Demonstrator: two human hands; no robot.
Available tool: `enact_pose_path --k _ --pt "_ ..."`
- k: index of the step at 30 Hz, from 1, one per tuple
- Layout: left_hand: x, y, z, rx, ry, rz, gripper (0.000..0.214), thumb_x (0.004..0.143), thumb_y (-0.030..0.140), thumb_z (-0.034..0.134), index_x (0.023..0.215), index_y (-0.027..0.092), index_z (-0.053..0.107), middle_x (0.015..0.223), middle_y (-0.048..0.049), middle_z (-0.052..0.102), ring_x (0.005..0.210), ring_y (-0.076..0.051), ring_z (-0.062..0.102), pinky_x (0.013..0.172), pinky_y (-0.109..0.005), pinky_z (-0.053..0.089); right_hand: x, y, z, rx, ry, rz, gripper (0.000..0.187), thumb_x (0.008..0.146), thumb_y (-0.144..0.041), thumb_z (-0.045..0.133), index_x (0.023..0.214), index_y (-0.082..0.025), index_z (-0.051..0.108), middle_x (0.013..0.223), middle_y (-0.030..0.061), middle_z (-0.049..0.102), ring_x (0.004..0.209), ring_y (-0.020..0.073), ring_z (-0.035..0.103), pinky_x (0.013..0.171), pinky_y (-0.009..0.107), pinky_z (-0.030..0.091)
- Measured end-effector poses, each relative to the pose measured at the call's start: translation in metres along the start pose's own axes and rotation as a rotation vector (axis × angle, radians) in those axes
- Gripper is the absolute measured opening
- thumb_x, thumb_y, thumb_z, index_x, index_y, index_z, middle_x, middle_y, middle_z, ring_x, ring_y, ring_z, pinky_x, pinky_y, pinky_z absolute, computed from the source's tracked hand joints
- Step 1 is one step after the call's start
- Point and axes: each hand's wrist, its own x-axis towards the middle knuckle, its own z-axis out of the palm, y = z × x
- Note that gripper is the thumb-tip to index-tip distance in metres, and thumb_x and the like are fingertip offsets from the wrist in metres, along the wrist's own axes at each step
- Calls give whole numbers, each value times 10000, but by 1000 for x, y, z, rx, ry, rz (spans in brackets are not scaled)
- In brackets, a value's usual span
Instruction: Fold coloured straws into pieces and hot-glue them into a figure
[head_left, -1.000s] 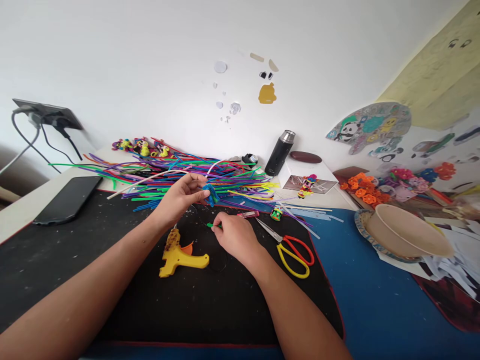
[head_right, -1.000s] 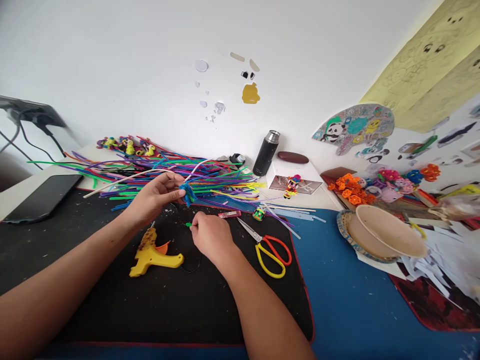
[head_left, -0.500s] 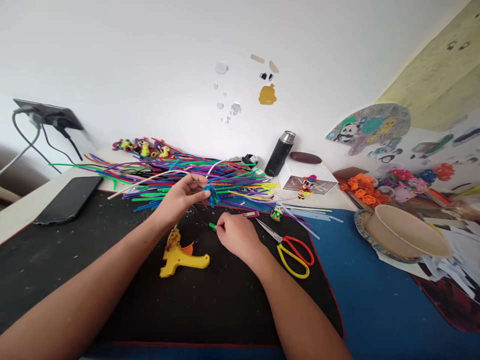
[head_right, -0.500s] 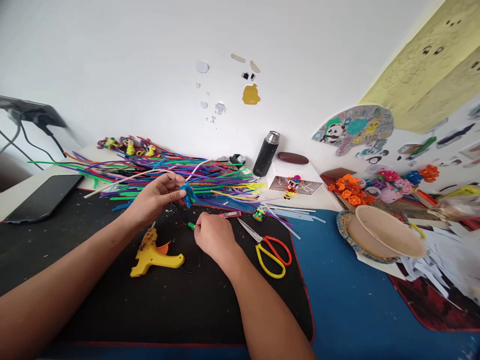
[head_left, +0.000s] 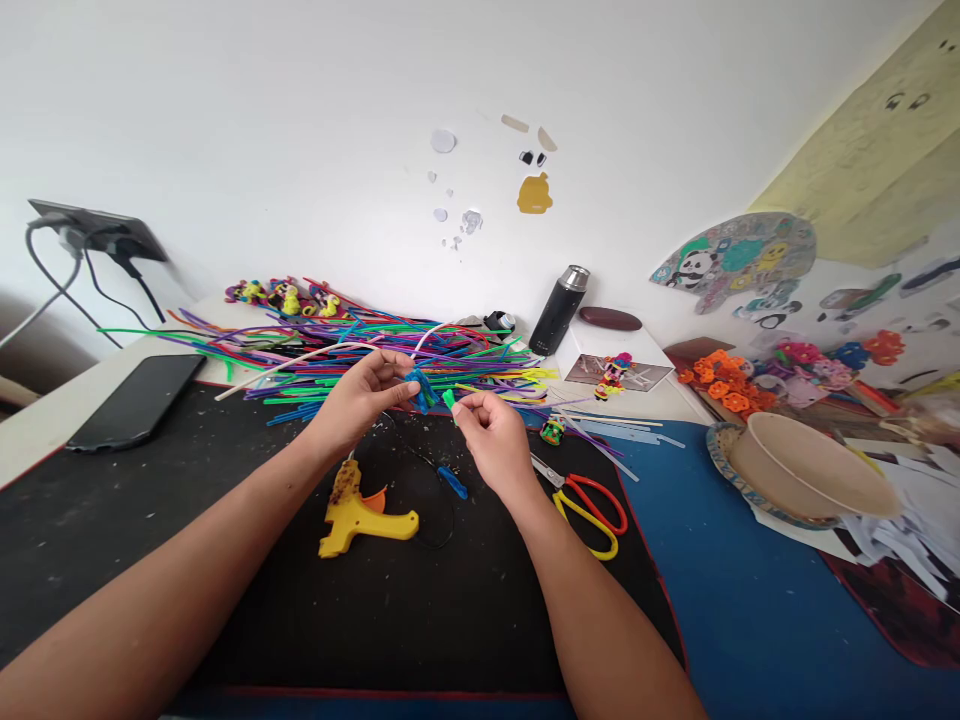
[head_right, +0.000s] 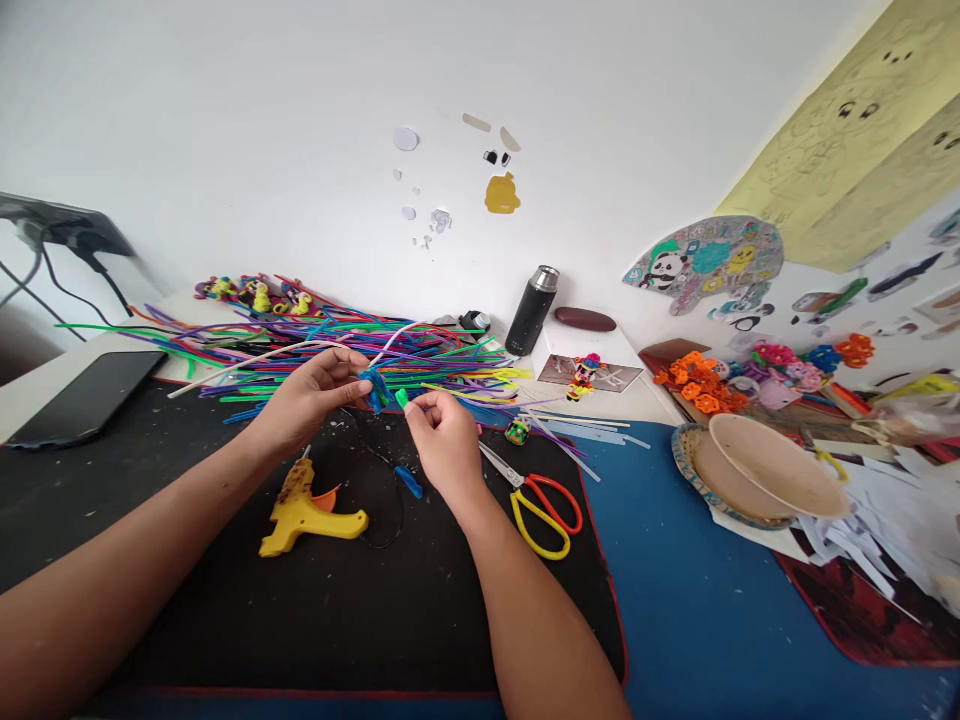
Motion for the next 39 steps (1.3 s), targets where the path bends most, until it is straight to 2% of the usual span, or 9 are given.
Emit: enact_pose_path --k 3,7,15,21,28,35,39 --pt "-2 0 3 29 -28 7 457 730 412 924 1026 207 642 886 1 659 757 -171 659 692 -318 596 0 -1 1 190 -15 40 280 881 -496 690 885 -220 637 564 -87 462 459 117 399 480 265 331" --pt "-4 0 7 47 -94 0 464 738 410 919 1044 213 631 885 7 660 736 -169 668 712 -335 603 -2 -4 3 260 -40 71 297 862 -500 717 882 -218 626 566 -89 458 448 106 386 454 255 311" --pt "-9 -1 12 35 -151 -12 464 757 386 916 1061 208 614 939 -1 654 784 -173 683 715 -332 621 -3 -2 3 168 -44 34 292 888 -497 699 874 -211 643 587 -69 499 485 119 422 489 260 322" --pt "-10 -1 14 24 -159 -20 458 763 374 913 1063 205 611 916 -3 665 786 -179 690 720 -333 623 -8 -4 5 -14 8 -72 256 942 -470 651 922 -216 664 646 -45 569 563 144 503 567 273 378" --pt "-9 -1 14 49 -146 -1 448 769 411 904 1046 208 617 896 1 659 771 -173 673 710 -333 618 -12 -10 5 -181 -8 -132 202 945 -432 646 917 -232 660 573 -72 497 527 148 480 554 286 343" --pt "-10 -3 14 71 -167 1 443 772 396 902 1059 216 615 907 -7 668 794 -187 687 725 -349 628 -10 -10 3 -113 52 -133 232 947 -448 642 896 -223 655 575 -69 496 529 146 481 560 288 351" --pt "-11 -3 13 70 -188 2 442 784 391 897 1083 217 622 937 -17 674 814 -187 683 736 -348 624 -10 -10 2 -132 42 -120 219 936 -439 652 885 -226 652 573 -70 497 526 145 474 556 286 354"
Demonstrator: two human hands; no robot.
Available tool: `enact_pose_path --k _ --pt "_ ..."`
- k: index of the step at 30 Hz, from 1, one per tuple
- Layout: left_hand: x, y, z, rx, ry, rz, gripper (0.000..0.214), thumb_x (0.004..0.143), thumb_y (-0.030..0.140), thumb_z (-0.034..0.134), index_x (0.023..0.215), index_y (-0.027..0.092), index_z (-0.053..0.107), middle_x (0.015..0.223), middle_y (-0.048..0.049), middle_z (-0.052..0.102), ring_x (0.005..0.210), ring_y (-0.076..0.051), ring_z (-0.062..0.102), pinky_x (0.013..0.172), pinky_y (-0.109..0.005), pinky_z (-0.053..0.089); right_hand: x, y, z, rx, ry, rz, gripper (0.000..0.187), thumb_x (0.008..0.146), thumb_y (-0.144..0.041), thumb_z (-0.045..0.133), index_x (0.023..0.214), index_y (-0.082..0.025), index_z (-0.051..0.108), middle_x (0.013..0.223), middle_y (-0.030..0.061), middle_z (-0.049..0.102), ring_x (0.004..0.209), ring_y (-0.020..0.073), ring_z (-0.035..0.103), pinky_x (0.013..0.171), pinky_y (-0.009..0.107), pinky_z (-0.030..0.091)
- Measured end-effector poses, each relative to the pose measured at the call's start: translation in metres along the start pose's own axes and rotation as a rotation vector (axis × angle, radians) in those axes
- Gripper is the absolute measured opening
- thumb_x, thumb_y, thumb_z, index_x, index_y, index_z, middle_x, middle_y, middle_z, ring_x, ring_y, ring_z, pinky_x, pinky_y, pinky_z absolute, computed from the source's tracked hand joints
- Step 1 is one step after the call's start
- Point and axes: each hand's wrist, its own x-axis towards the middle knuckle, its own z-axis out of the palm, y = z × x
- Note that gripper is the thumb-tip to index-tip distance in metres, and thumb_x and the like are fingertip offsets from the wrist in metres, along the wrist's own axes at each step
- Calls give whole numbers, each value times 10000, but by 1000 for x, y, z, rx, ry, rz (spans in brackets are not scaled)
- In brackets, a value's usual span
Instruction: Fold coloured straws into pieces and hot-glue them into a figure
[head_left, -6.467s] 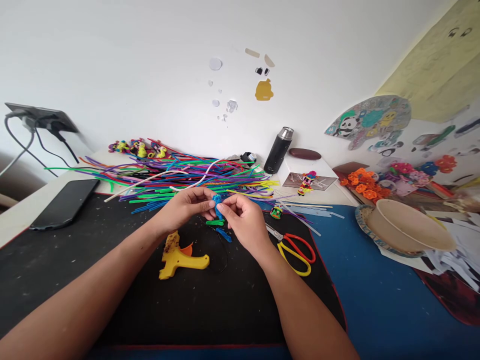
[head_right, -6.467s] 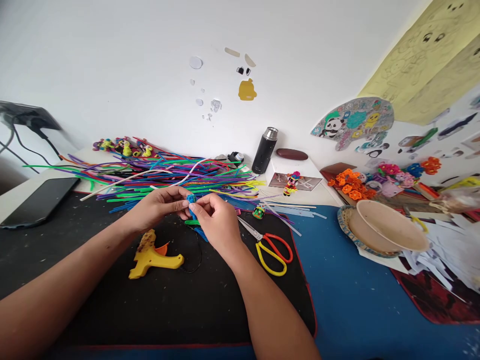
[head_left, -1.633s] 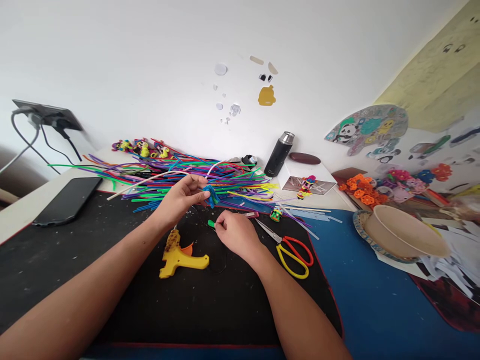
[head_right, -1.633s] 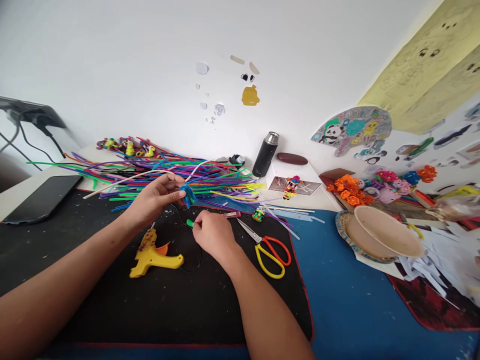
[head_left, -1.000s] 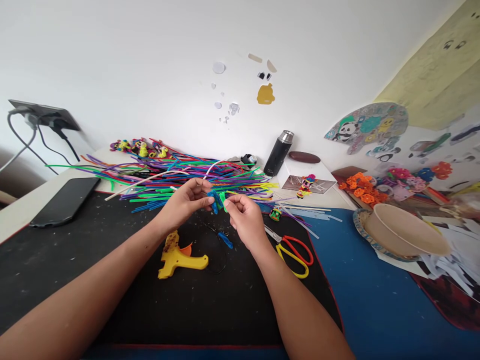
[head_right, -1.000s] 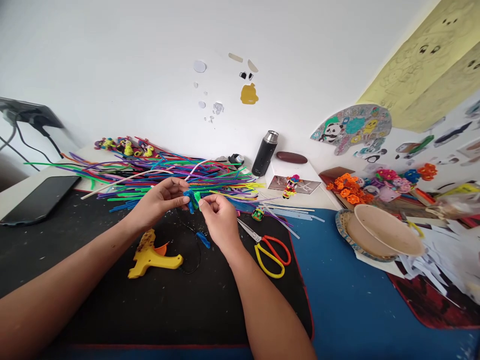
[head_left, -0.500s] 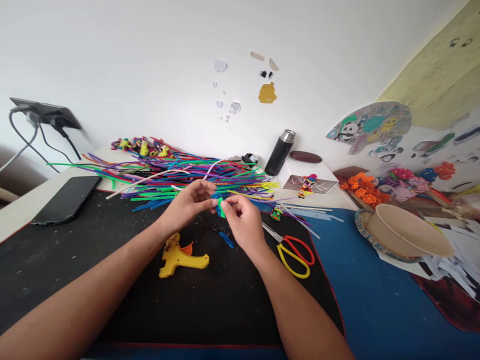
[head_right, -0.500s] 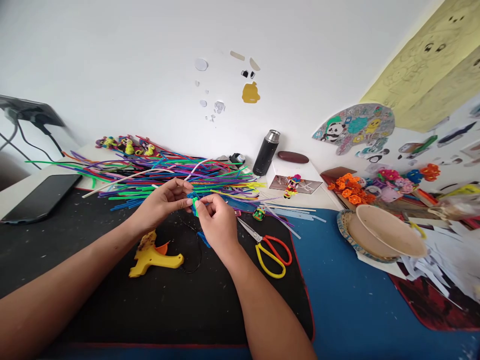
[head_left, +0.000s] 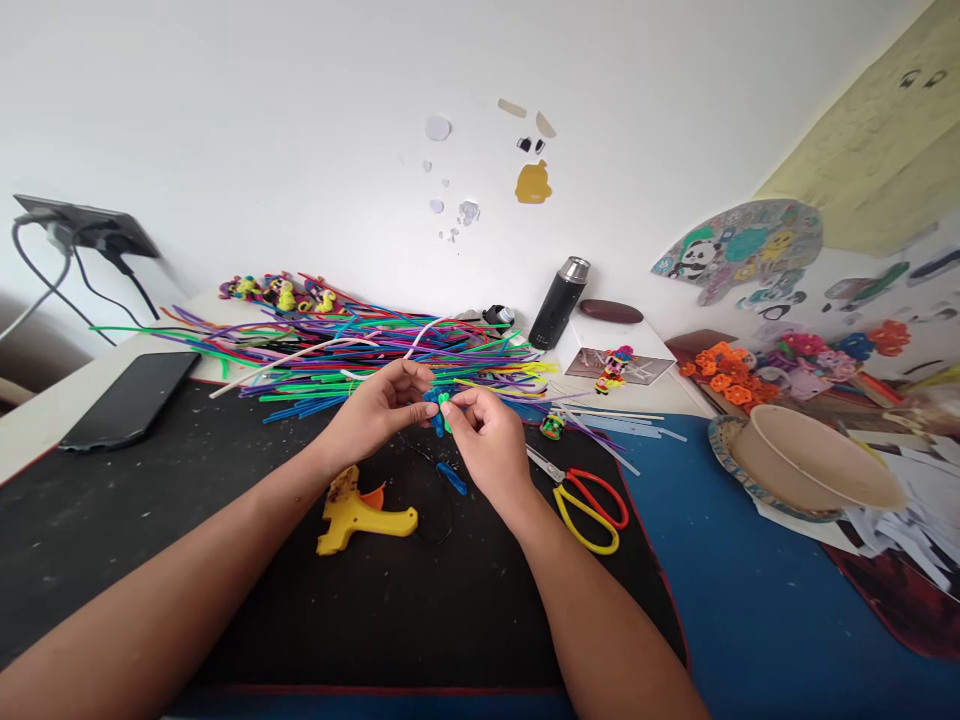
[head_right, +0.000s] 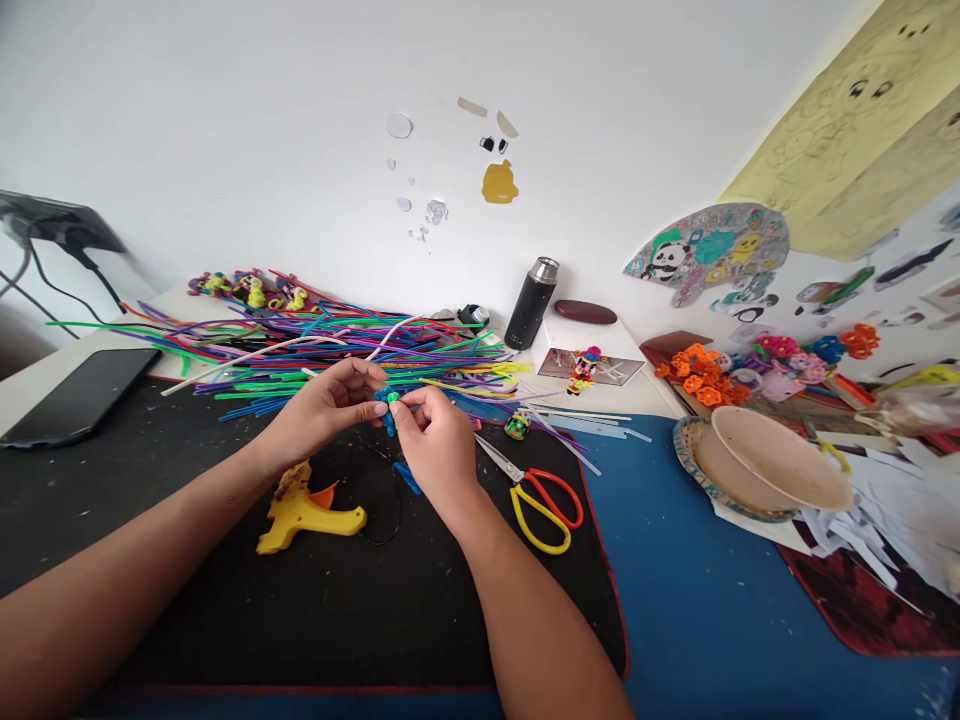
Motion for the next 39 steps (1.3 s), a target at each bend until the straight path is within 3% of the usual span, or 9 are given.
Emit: enact_pose_path --k 15,24,28,32,36,39 --pt "0 1 -1 -29 -9 11 431 748 371 931 1072 208 696 905 -36 712 813 -200 694 724 -329 594 0 0 -1 74 -61 -15 208 937 -431 658 865 -236 651 594 -69 480 547 143 446 563 277 331" --pt "1 0 1 34 -39 46 361 773 412 906 1048 209 791 920 -55 734 797 -200 665 704 -336 599 -2 0 -1 -50 -63 -45 231 982 -430 616 867 -240 679 590 -64 479 556 148 458 576 280 323" --pt "1 2 1 57 -45 55 286 786 439 893 913 198 808 933 -67 744 788 -209 677 701 -347 603 -1 2 0 15 -53 -36 257 997 -443 608 913 -222 708 661 -33 584 587 154 503 586 279 364" --pt "2 1 -4 -14 14 34 318 776 420 909 979 198 807 896 -43 744 702 -176 685 712 -337 605 0 2 1 114 3 -51 271 1000 -448 623 947 -206 734 792 14 692 679 169 584 639 283 436" --pt "2 -2 -8 -65 85 32 323 776 415 914 984 197 797 943 -41 752 686 -162 698 722 -320 596 1 4 1 212 40 -10 319 978 -517 668 1001 -206 736 724 -8 626 608 150 552 577 275 429" --pt "2 -1 -6 -83 121 49 329 763 413 923 968 193 790 936 -40 750 691 -164 697 717 -316 590 3 6 3 329 -13 67 405 945 -587 695 1083 -206 706 751 -17 597 588 141 593 521 257 430"
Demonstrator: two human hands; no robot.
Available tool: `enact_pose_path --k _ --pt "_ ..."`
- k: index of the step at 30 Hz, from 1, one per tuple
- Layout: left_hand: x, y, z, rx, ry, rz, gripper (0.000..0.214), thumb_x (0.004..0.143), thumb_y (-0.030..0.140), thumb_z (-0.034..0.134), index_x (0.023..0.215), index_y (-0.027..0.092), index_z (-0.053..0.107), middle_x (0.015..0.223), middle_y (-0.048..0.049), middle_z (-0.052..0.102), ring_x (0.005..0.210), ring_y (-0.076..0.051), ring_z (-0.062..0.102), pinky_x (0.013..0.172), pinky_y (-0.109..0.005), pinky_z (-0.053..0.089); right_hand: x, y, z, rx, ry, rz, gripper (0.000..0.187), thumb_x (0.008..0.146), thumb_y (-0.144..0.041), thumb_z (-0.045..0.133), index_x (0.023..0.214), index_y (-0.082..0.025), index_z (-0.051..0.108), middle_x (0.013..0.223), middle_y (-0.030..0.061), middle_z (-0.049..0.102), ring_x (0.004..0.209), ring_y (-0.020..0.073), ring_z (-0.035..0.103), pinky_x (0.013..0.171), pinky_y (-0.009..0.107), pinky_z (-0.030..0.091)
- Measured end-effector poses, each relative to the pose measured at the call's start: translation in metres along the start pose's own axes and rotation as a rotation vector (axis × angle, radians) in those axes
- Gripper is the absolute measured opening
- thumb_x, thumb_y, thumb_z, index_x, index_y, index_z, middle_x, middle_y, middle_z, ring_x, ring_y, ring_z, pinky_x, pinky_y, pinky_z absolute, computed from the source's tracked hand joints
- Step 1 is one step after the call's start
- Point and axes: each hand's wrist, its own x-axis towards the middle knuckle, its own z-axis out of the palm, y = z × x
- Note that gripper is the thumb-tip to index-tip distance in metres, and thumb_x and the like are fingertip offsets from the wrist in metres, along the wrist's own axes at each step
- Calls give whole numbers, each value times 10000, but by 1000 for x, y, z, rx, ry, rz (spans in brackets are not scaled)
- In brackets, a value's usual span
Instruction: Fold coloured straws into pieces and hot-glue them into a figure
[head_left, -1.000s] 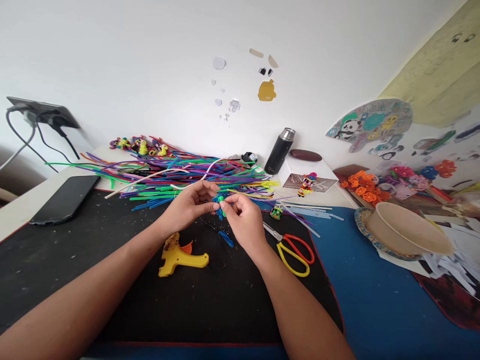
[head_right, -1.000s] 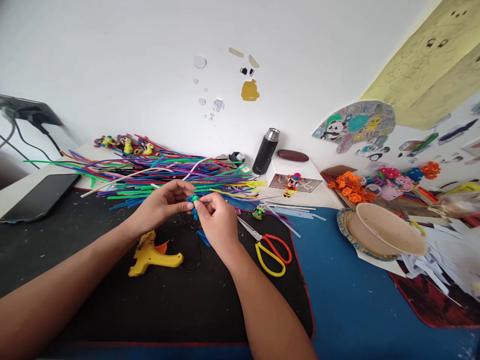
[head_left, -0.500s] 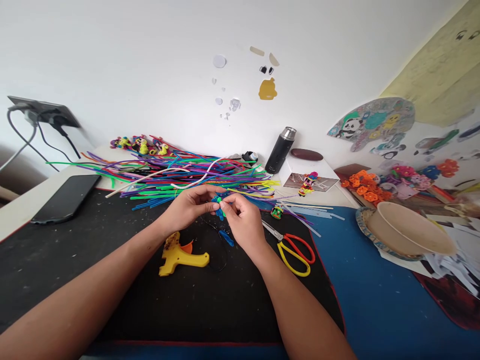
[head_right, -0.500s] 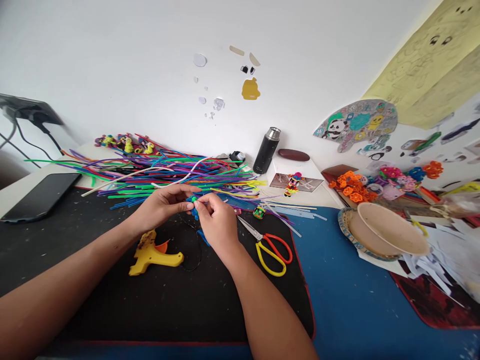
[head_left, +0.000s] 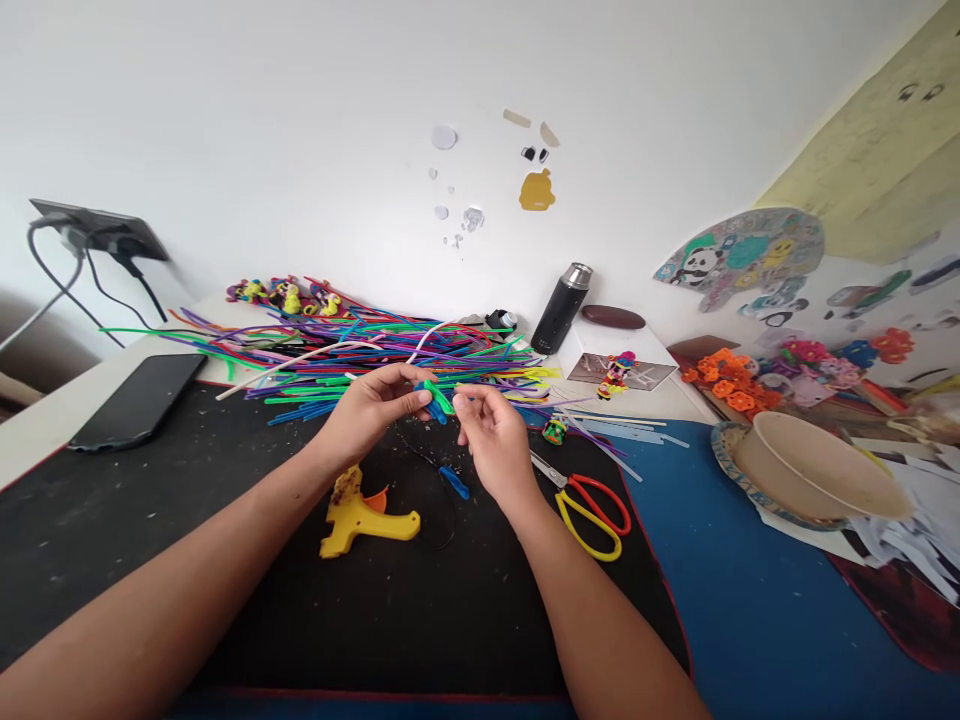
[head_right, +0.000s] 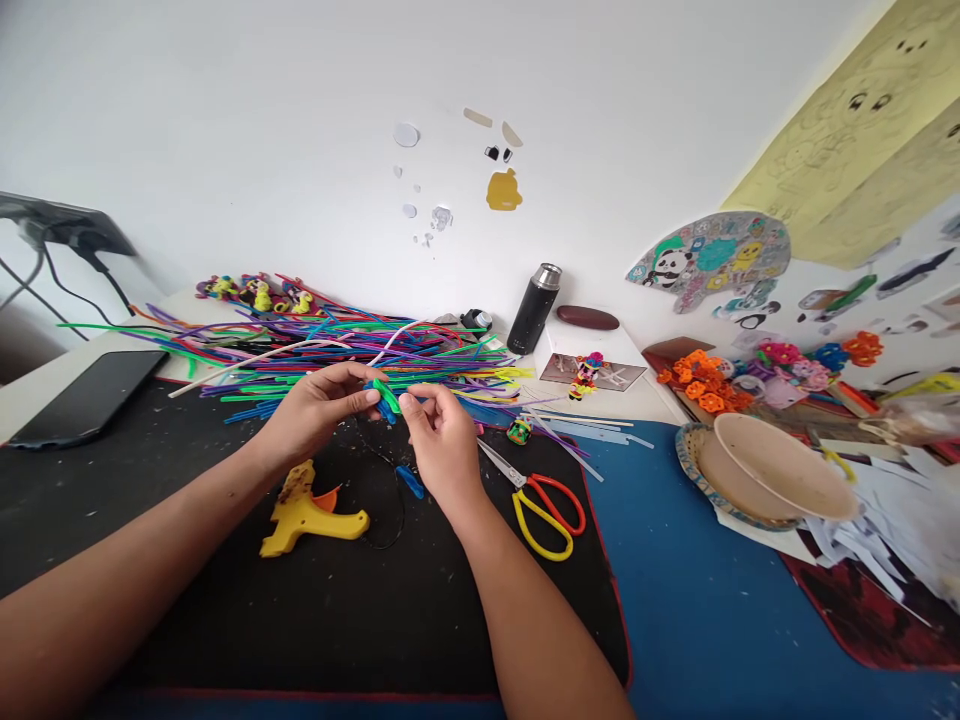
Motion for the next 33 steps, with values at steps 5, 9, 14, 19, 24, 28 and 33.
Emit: enact_pose_path --k 5,9,14,19,24,28,33 --pt "-2 3 7 1 14 29 344 744 410 934 956 193 771 876 -24 729 748 -173 680 734 -312 584 -1 2 7 185 -163 225 627 893 -768 637 1164 -203 661 800 -2 653 551 136 673 465 226 436" --pt "-3 4 10 36 -32 44 332 765 413 921 949 185 766 878 -29 724 809 -179 670 745 -298 565 -3 2 10 231 -190 259 584 869 -746 689 1056 -193 668 732 -10 662 509 123 649 461 221 436" --pt "-4 3 10 -4 -89 11 317 788 404 910 964 185 764 880 -24 721 751 -167 669 718 -303 576 -2 0 7 242 -165 248 473 861 -645 753 958 -187 683 664 -23 639 485 117 612 457 229 425" --pt "-3 0 5 -43 -100 -43 301 829 444 875 966 190 790 900 -35 723 717 -166 683 713 -308 586 -1 -3 5 272 -177 286 456 834 -602 791 981 -183 688 666 -27 646 491 119 617 465 232 422" --pt "-1 0 3 -94 -23 -75 374 845 540 831 959 184 817 999 -83 734 822 -196 660 696 -306 598 -2 -5 5 279 -180 288 471 821 -584 803 1021 -173 687 659 -36 643 489 118 612 468 233 418" --pt "3 2 -3 -135 91 -91 362 809 513 868 939 179 809 917 -72 741 763 -171 650 662 -264 558 -2 -7 5 277 -164 287 474 815 -570 812 1044 -174 691 655 -38 643 485 121 609 467 239 414" --pt "6 4 -8 -139 145 -117 359 759 495 898 810 164 769 689 -26 677 597 -134 602 563 -236 474 -2 -9 5 277 -160 286 482 806 -573 818 1043 -173 689 654 -38 641 478 122 604 454 240 403"
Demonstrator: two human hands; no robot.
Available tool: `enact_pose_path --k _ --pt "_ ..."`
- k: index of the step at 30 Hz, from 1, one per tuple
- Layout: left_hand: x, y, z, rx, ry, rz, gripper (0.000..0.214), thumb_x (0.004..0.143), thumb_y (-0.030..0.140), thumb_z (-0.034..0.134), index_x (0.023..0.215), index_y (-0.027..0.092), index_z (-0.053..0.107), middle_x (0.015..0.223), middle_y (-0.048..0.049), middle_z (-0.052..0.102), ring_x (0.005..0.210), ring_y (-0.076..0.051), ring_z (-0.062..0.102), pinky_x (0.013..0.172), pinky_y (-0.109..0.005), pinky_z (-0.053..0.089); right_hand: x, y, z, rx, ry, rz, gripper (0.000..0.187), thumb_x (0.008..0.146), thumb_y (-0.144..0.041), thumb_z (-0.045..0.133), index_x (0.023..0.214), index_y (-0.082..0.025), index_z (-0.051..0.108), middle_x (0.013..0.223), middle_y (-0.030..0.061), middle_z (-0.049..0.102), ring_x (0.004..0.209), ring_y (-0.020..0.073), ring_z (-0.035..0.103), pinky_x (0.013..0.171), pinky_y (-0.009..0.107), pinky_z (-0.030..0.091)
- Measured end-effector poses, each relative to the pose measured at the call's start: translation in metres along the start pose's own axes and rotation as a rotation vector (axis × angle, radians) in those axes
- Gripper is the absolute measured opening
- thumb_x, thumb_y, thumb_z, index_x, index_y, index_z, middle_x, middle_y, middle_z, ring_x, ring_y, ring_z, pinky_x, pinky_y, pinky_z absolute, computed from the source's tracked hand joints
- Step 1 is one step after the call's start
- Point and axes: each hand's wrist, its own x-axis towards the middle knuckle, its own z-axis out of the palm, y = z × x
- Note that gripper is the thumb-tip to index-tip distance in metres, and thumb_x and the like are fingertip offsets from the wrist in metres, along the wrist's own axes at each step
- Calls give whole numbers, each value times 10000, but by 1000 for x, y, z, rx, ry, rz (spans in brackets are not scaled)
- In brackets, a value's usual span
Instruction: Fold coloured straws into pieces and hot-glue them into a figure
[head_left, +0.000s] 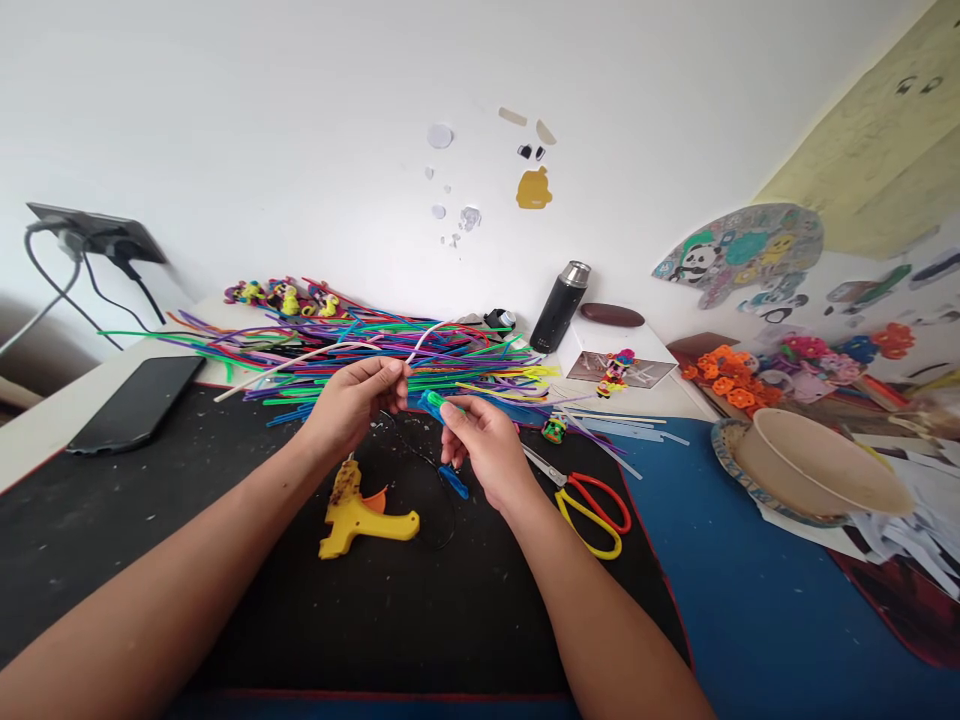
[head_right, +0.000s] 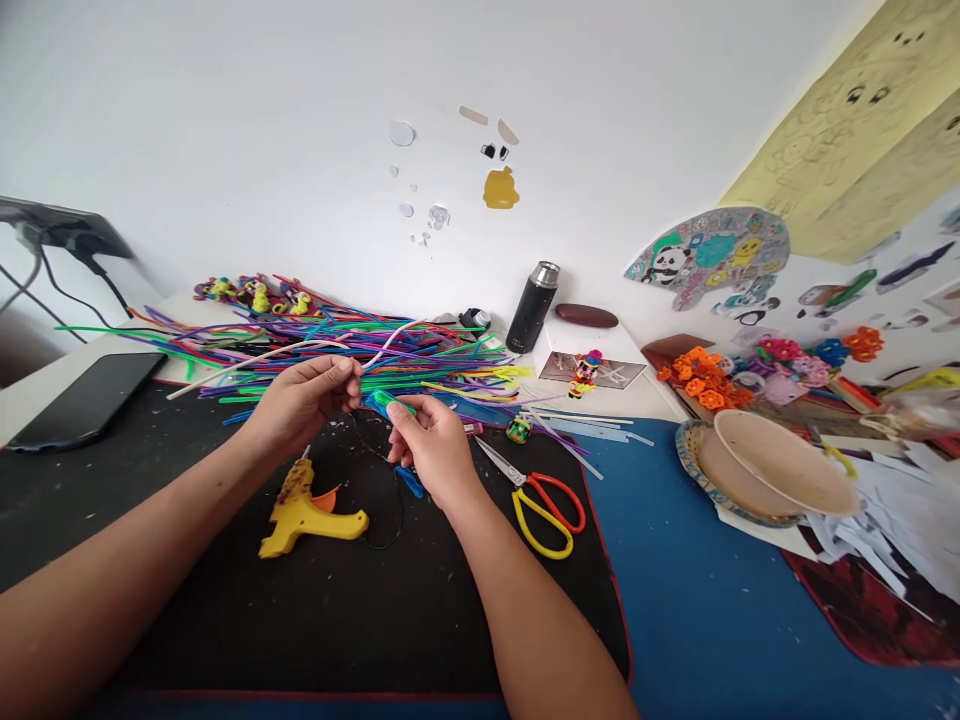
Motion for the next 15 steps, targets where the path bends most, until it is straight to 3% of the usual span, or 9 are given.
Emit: enact_pose_path --k 7,12,15 --pt "-1 2 1 88 -39 -22 417 762 513 884 649 172 671 584 -19 623 531 -134 575 514 -247 428 -1 0 0 -9 -12 10 472 812 -577 817 1028 -175 695 646 -38 640 483 118 603 462 236 404" --pt "-3 4 1 53 -94 -9 482 822 538 827 610 201 554 515 55 387 444 -107 441 461 -257 317 0 0 0 -12 -13 8 479 807 -585 817 1023 -176 694 646 -35 640 487 120 603 457 232 406" --pt "-3 5 3 44 -53 33 602 902 567 740 553 219 395 524 65 287 435 -91 321 447 -264 267 0 0 0 -25 -15 6 478 805 -589 818 1016 -179 693 645 -35 638 486 121 595 457 235 407"
